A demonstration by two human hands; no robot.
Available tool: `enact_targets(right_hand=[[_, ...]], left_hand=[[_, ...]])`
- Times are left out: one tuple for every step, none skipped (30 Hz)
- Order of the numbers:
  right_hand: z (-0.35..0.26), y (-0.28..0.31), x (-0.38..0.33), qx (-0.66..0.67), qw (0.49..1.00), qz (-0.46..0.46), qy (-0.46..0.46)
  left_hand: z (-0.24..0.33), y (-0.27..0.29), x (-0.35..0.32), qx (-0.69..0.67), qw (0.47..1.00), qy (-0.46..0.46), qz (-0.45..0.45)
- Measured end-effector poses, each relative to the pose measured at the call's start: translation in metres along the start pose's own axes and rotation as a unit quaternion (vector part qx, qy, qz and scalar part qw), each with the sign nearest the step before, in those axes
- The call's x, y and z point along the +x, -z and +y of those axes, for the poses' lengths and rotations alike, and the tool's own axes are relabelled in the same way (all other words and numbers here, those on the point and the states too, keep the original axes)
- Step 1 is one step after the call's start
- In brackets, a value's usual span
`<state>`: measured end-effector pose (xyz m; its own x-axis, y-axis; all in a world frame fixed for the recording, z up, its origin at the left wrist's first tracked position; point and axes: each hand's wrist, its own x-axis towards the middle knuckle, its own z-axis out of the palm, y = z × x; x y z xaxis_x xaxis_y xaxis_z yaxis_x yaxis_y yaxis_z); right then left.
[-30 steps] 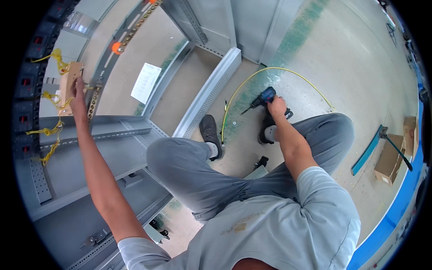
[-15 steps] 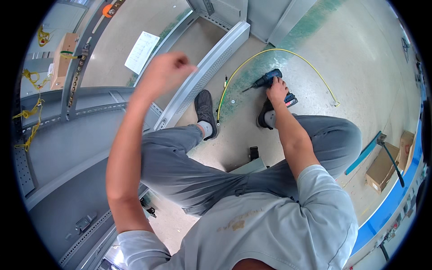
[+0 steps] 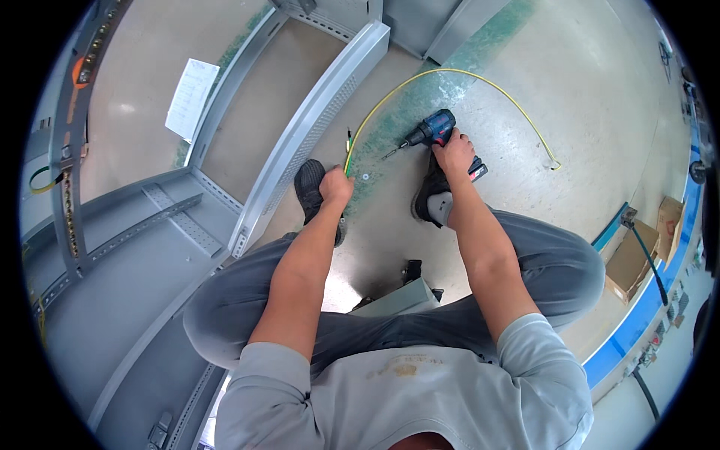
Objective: The person strips and prepares green and yellow wires, then connects them to terminals inside an electrical panel using a cordless drill. The person routes the wires through the panel and secures connections at multiple points.
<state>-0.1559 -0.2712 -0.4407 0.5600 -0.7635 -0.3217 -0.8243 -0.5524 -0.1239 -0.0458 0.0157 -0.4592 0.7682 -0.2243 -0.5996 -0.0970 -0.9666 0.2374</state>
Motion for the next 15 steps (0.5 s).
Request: enact_targets(right_hand=[[0.007,-0.004,0.003,0.007,1.000,0.009,-0.009],[0.005,-0.009,0.011,0.016,1.000,0.018,-0.007],[0.001,-0.004,0.017,0.022,1.000,0.016,-0.008],[-0.003,0.001,0.017,0.028,0.999,0.015,-0.008],[-0.010,0.005,0.014,0.036,0.999,0.012,0.000],[-0.013,0.009,0.015,0.029,1.000,0.001,0.009],[-0.012,0.010,0.018,0.026,0.999,-0.006,0.020],[-0.004,0.009,0.024,0.041,0.998,-0.027,0.028],[-0.001,0.021,0.030,0.048,0.994,-0.086,0.052],[0.023,0.020,0.034,0.027,0.991,-0.116,0.054],[0.056,0.016,0.039,0.037,0.982,-0.171,0.078],[0.052,0.021,0.037,0.046,0.976,-0.197,0.085],[0.061,0.018,0.036,0.083,0.976,-0.183,0.082],[0.039,0.035,0.028,0.082,0.978,-0.174,0.085],[0.036,0.049,0.022,0.112,0.973,-0.179,0.097]], left_hand=[[0.001,-0.005,0.001,0.009,1.000,-0.006,-0.015],[-0.007,-0.014,0.008,0.014,1.000,-0.006,-0.023],[-0.010,-0.016,0.014,0.020,0.999,-0.009,-0.025],[-0.013,-0.018,0.018,0.016,0.999,-0.019,-0.039],[-0.021,-0.019,0.016,0.011,0.999,-0.023,-0.048],[-0.026,-0.013,0.014,0.006,0.998,-0.029,-0.050],[-0.024,-0.006,0.006,-0.007,0.998,-0.029,-0.053],[-0.017,0.002,-0.003,-0.019,0.998,-0.030,-0.047],[-0.017,0.004,-0.012,-0.049,0.998,-0.044,-0.003],[-0.008,0.001,-0.014,-0.067,0.997,-0.042,0.001],[-0.006,-0.016,-0.006,-0.087,0.995,-0.049,0.003],[-0.005,-0.010,-0.004,-0.127,0.992,-0.007,-0.023],[0.001,-0.001,-0.009,-0.129,0.991,-0.020,-0.007],[-0.003,0.018,-0.012,-0.130,0.991,-0.020,0.019],[0.005,0.043,-0.022,-0.164,0.986,-0.017,0.005]])
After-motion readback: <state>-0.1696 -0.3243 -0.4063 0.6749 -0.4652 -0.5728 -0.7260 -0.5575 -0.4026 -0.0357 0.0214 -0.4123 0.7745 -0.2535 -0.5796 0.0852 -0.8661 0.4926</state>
